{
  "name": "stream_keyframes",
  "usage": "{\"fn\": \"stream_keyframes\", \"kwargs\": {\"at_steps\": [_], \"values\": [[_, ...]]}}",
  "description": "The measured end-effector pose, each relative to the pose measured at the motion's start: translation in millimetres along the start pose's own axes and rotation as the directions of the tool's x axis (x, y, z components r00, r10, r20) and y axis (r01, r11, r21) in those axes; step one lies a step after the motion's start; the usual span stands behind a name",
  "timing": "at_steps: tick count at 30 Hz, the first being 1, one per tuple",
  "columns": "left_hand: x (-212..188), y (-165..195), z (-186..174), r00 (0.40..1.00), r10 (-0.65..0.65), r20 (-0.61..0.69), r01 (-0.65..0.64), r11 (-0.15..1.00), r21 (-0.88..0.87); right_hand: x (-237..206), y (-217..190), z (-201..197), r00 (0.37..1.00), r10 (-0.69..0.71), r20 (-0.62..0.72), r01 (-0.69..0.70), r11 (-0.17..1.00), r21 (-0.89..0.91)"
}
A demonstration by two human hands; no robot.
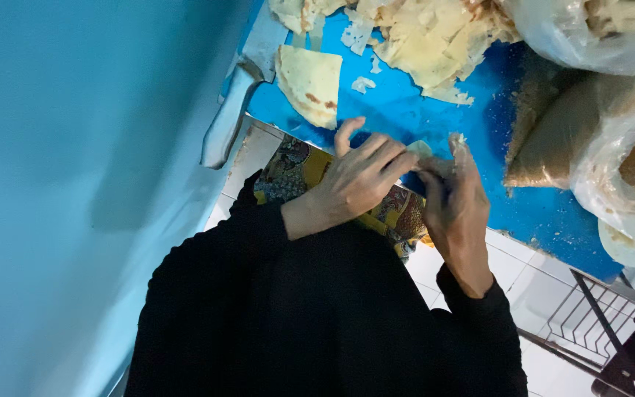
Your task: The person tears pieces of flatbread into smaller fragments by hand at a blue work table and places the torn pieces into plastic bags alongside piles of already torn bread. A knife rests on the table but is not used.
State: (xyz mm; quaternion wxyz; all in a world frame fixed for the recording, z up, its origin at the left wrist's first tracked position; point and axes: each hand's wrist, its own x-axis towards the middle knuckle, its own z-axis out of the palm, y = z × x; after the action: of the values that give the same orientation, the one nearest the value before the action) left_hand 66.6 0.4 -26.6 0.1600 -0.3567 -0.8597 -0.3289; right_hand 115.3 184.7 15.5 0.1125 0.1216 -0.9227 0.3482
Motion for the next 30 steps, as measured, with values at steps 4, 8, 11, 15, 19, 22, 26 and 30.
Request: {"fn": "stream_keyframes", "kwargs": {"at_steps": [4,8,11,15,19,22,26,30], "values": [[0.4,0.7,0.8,0.999,-0.022,-0.025,0.021,0.999,-0.049,6.7,2.9,-0.4,0.995,0.066,0.076,-0.067,0.998,0.011],[4.4,-0.5,3.8,0.999,-0.041,0.023,0.042,0.996,-0.078,14.3,1.3,-10.5,0.968,0.193,0.159,-0.213,0.97,0.121],[5.9,-1.9,3.3,0.999,-0.03,0.038,0.033,0.996,-0.089,20.2,-0.7,-14.0,0.959,0.204,0.199,-0.234,0.962,0.143],[7.4,-1.2,3.5,0.999,-0.033,0.016,0.034,0.995,-0.096,21.9,-5.5,-13.2,0.98,0.126,0.155,-0.145,0.983,0.113],[8.8,-1.2,1.1,0.999,-0.034,0.034,0.037,0.997,-0.073,18.3,-9.3,-13.4,0.984,0.129,0.125,-0.139,0.988,0.07],[12.3,-1.1,-2.1,0.998,-0.047,0.043,0.05,0.995,-0.082,15.8,-9.8,-13.3,0.988,0.125,0.093,-0.136,0.984,0.112],[16.0,-1.3,-7.2,0.996,-0.051,0.072,0.058,0.993,-0.098,16.4,-7.2,-12.1,0.989,0.103,0.111,-0.111,0.991,0.077],[19.2,-1.4,-7.5,0.997,-0.052,0.058,0.058,0.993,-0.105,18.8,-6.3,-12.4,0.977,0.132,0.168,-0.153,0.981,0.119]]}}
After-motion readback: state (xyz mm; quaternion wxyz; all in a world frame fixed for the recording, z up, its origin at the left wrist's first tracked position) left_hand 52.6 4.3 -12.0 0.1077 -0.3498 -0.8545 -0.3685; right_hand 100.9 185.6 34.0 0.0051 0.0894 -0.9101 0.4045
